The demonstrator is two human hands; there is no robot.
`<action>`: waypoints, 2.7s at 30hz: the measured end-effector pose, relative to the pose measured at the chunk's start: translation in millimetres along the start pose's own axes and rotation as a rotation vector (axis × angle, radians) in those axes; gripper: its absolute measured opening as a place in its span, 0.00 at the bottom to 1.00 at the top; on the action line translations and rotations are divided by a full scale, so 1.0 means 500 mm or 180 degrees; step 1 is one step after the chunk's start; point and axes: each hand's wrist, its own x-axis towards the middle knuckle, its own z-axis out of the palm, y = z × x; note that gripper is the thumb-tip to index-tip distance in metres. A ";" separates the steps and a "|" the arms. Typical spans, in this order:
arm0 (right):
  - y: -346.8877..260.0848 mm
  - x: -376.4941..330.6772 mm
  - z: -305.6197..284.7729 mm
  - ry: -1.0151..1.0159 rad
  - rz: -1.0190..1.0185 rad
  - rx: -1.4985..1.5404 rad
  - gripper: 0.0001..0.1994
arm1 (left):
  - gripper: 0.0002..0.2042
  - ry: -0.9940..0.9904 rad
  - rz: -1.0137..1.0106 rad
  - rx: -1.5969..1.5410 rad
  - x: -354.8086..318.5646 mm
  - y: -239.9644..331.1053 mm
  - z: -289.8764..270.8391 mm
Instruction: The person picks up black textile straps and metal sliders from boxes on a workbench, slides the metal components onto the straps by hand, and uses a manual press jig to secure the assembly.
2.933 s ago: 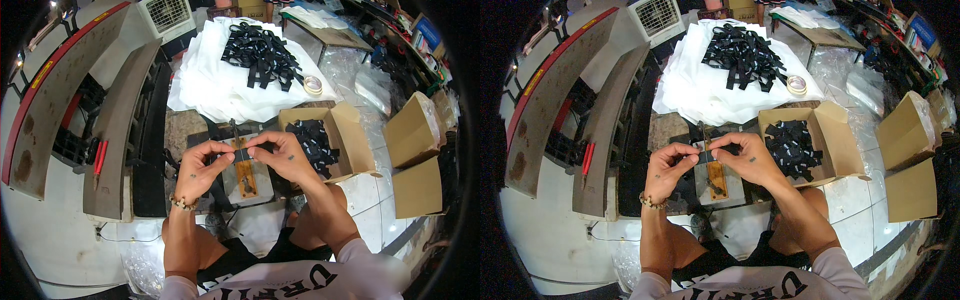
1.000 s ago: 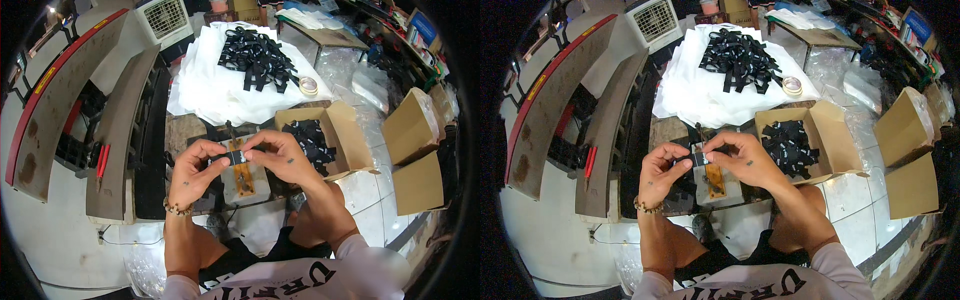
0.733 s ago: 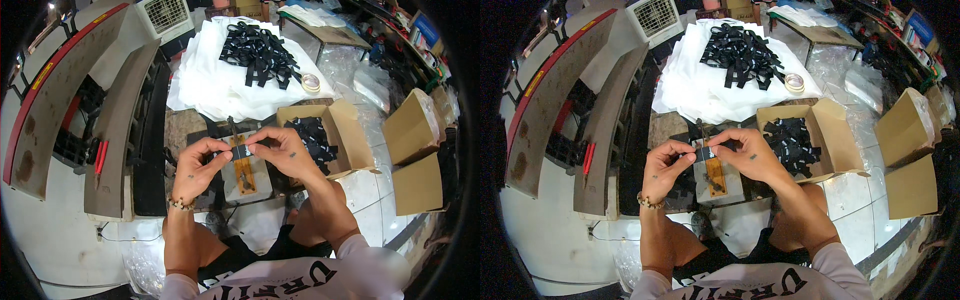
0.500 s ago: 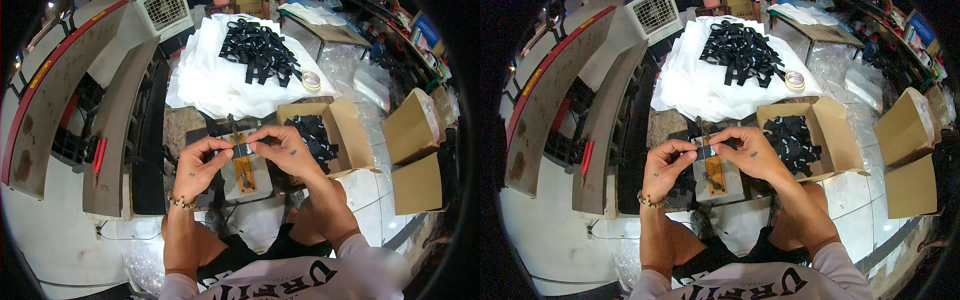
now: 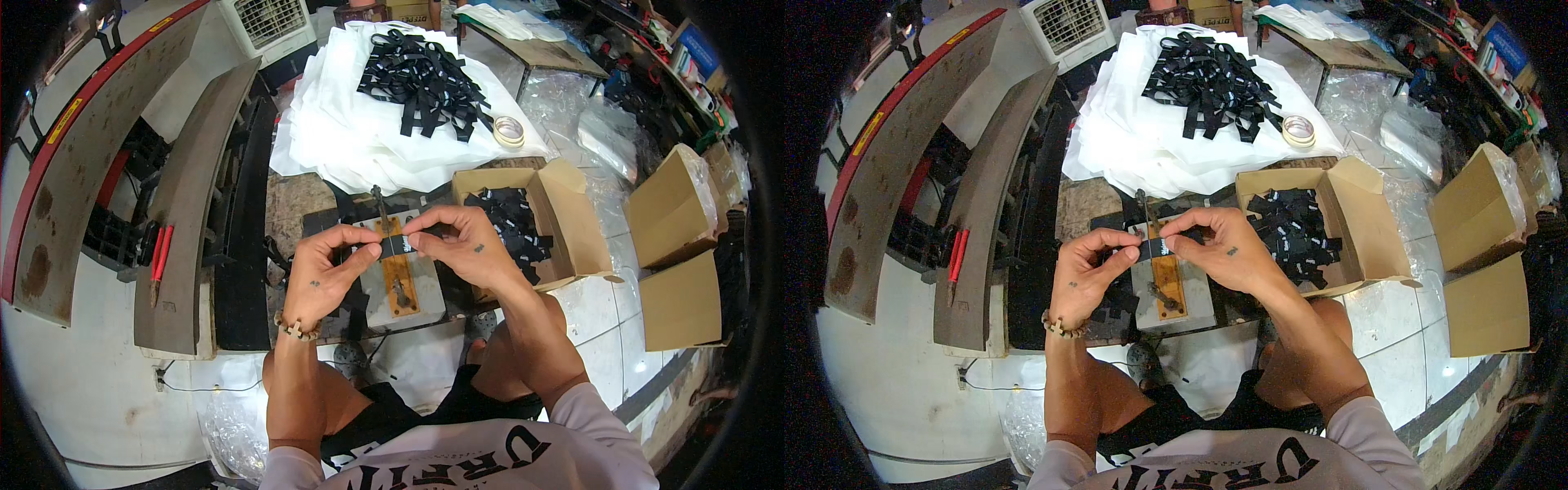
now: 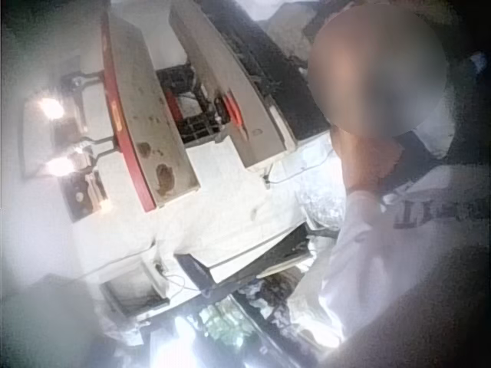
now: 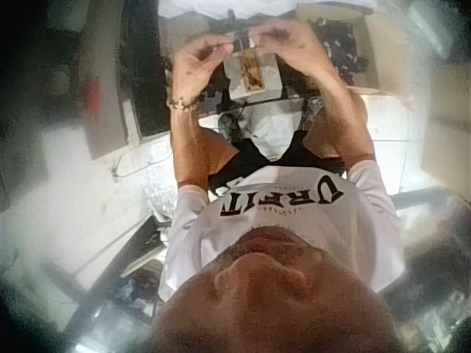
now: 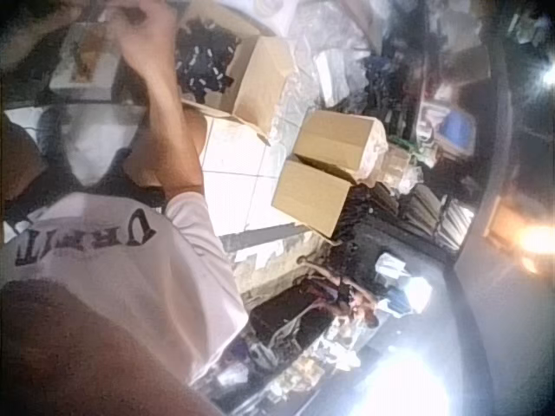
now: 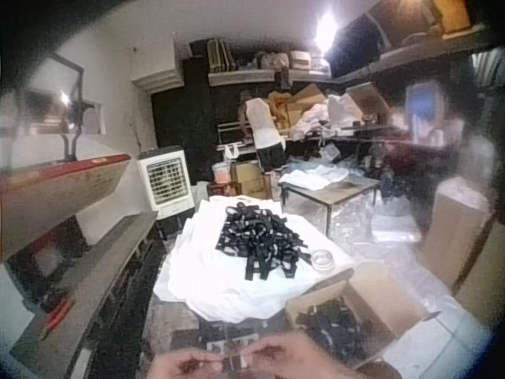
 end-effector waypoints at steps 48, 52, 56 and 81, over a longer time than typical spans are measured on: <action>-0.050 -0.030 0.007 -0.0117 -0.0402 -0.0122 0.09 | 0.08 -0.0014 0.0271 -0.0359 -0.029 0.042 -0.008; -0.040 -0.025 0.021 -0.0109 -0.0424 0.0295 0.07 | 0.08 -0.0116 0.0303 -0.0409 -0.021 0.027 -0.002; -0.034 -0.017 0.010 -0.0117 -0.0396 0.0075 0.07 | 0.06 -0.0035 0.0289 -0.0342 -0.017 0.017 -0.006; -0.002 -0.005 0.004 0.0021 0.0018 0.0000 0.08 | 0.05 0.0071 -0.0101 -0.0083 -0.007 0.002 -0.003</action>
